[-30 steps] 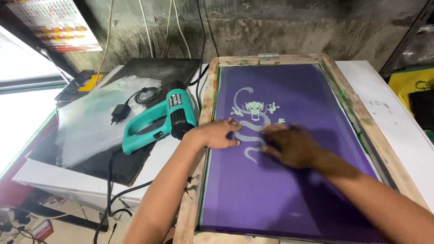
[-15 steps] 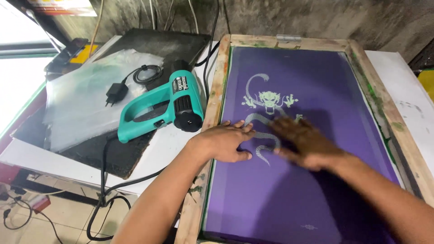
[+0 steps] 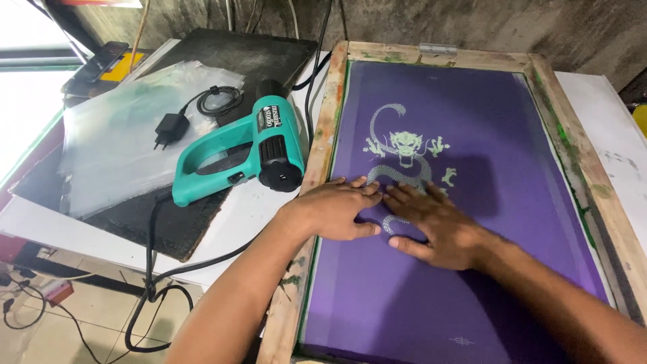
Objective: The person is repeatedly rubbing their hands over the mesh of a screen printing frame to inspect or prepare the surface, occasionally lifting the frame to check the design.
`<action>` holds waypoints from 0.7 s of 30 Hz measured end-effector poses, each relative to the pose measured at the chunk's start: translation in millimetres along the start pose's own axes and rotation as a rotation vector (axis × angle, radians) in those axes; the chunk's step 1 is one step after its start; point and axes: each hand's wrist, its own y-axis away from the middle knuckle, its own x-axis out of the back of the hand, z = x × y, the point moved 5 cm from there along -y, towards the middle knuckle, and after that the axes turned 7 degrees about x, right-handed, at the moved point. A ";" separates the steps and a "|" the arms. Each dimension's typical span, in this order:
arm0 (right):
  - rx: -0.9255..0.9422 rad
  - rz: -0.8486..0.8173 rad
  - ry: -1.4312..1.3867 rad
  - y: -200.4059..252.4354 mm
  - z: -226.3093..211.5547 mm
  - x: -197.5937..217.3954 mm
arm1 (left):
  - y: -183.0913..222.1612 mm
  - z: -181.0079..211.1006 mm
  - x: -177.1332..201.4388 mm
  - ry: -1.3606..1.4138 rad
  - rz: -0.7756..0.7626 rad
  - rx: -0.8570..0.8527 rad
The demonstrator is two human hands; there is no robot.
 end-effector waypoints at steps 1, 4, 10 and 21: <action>0.055 -0.008 -0.023 -0.6 -4.0 -3.1 | 0.7 -0.1 0.8 0.007 0.009 0.002; 0.045 -0.004 -0.042 1.3 4.4 5.0 | 3.8 3.9 3.4 0.025 0.006 0.008; -0.243 0.013 0.104 8.7 53.4 12.5 | 7.3 7.9 7.1 0.032 0.000 0.011; -0.210 0.014 0.045 12.1 41.7 12.0 | 9.8 14.8 13.4 0.031 -0.003 -0.043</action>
